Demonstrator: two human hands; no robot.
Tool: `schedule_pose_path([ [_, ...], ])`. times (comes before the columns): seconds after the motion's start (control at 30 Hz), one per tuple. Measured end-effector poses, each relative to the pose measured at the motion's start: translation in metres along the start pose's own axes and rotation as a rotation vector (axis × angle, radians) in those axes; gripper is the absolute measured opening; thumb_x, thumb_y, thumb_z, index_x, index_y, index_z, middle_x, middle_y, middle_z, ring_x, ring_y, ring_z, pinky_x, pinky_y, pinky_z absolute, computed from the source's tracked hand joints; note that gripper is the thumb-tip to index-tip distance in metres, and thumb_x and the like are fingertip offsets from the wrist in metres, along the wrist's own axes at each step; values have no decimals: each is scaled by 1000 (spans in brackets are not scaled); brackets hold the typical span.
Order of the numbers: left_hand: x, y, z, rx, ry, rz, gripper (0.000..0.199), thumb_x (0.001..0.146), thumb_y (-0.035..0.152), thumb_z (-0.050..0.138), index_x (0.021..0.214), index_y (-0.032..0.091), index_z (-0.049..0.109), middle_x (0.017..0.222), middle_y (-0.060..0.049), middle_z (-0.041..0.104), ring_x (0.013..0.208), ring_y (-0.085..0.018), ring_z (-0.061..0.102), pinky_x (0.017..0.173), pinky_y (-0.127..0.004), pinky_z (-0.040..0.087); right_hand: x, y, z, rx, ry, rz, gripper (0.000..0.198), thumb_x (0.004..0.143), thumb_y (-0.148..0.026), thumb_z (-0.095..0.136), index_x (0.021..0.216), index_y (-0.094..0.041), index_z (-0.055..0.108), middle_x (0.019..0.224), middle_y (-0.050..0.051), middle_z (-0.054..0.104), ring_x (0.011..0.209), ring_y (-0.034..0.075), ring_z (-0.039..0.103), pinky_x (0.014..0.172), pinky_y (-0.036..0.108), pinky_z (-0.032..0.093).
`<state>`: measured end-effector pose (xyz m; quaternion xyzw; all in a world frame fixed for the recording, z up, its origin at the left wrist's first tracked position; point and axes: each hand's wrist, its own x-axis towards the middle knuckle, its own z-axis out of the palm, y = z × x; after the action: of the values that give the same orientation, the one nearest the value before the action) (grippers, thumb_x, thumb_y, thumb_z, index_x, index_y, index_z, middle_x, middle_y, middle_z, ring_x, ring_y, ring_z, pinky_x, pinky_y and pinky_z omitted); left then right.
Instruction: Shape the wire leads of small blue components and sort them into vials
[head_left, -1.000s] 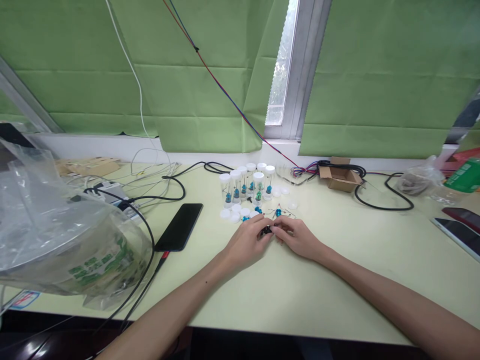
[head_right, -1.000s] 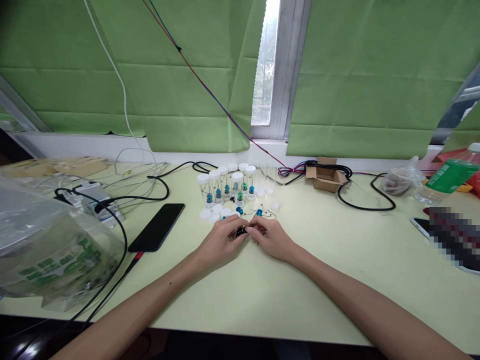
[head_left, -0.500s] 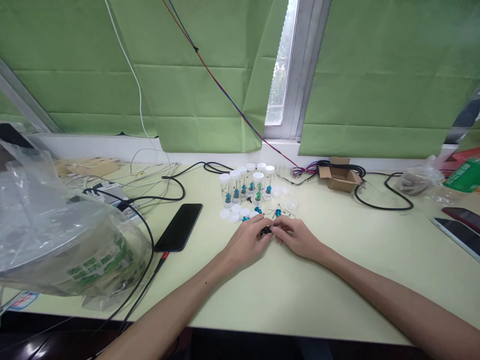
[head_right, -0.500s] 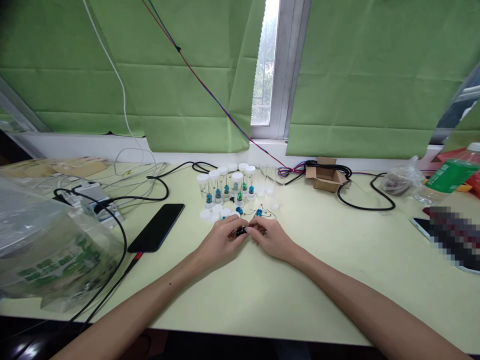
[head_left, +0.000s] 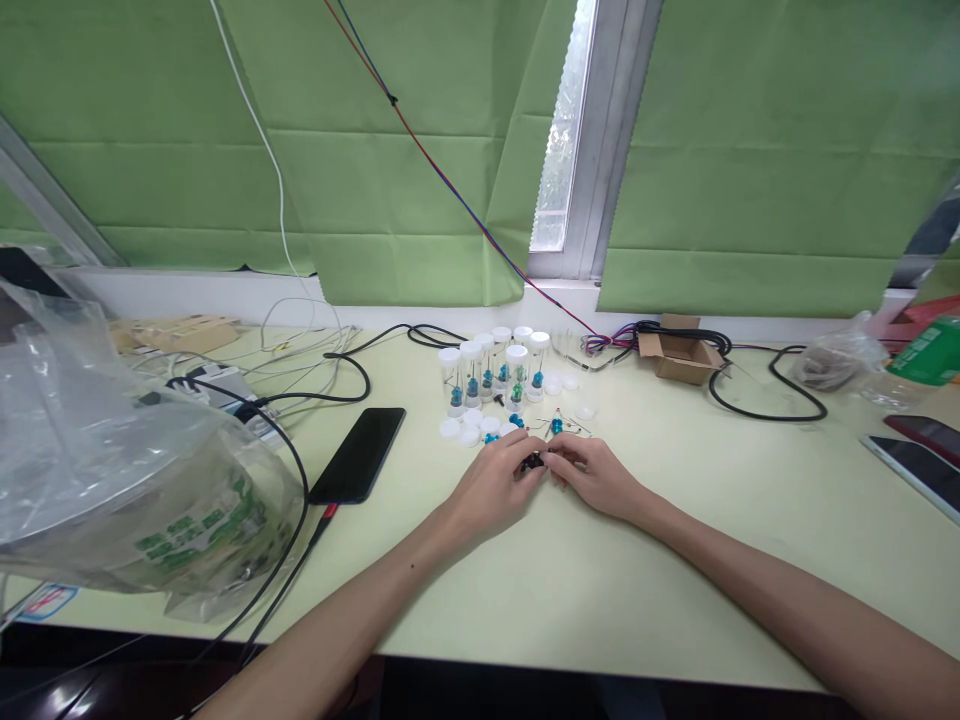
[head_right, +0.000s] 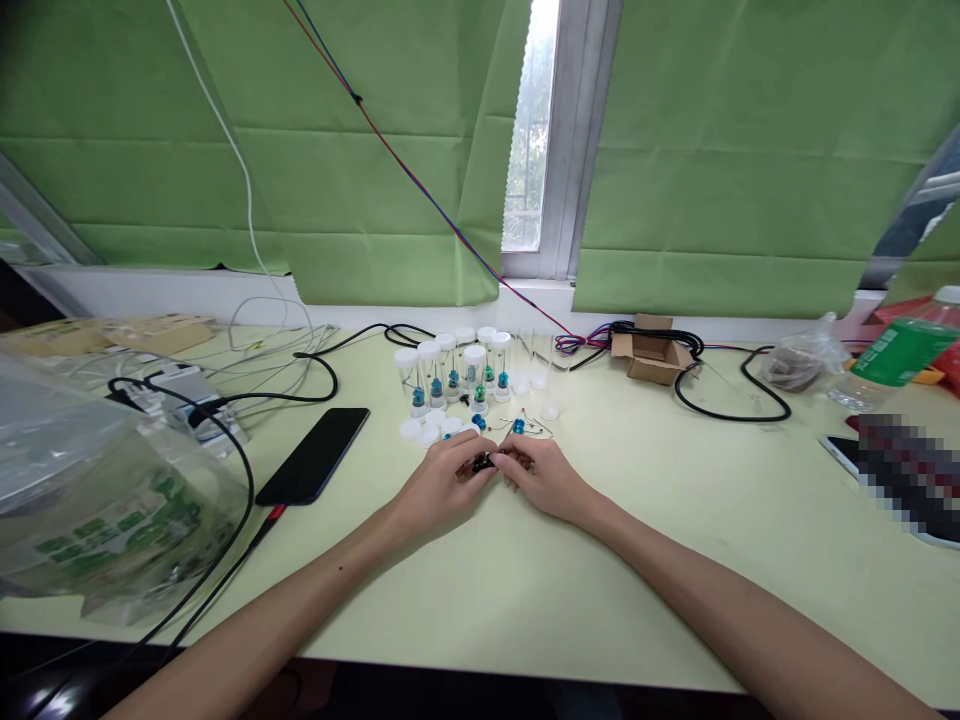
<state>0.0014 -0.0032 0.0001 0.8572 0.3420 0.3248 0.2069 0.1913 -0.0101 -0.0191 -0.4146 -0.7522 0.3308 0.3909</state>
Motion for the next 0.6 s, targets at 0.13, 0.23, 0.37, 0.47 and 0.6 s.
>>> schedule_pose_path([
  [0.13,0,-1,0,2,1,8,18,88,12,51,96,21,64,84,-2,58,77,-15,55,65,-25,40,1,0,0,-8,3,10,22,96,-33,49,84,-20,61,63,-3,56,59,14,54,60,27,45],
  [0.23,0,-1,0,3,2,4,17,88,12,51,94,21,64,84,-2,58,78,-15,55,64,-25,40,1,-1,-1,-21,4,10,25,97,-36,48,82,-20,60,62,-3,56,58,13,54,60,26,45],
  [0.37,0,0,0,2,7,4,17,88,12,51,93,21,64,82,-1,57,77,-15,55,64,-25,39,0,-1,0,-24,2,16,27,97,-39,47,83,-20,60,62,-2,56,58,13,54,60,26,46],
  [0.47,1,1,-1,-2,8,-2,19,88,11,51,94,22,65,84,-1,58,76,-14,54,64,-25,38,-1,-1,-1,-10,-3,17,23,97,-37,48,91,-20,62,64,-2,57,60,14,55,62,27,46],
  [0.6,1,2,-1,-16,2,-14,20,88,11,52,96,22,65,85,-1,58,76,-14,53,64,-25,38,-1,0,-1,-22,-1,-15,17,94,-33,53,101,-20,62,70,-1,58,63,15,55,64,29,47],
])
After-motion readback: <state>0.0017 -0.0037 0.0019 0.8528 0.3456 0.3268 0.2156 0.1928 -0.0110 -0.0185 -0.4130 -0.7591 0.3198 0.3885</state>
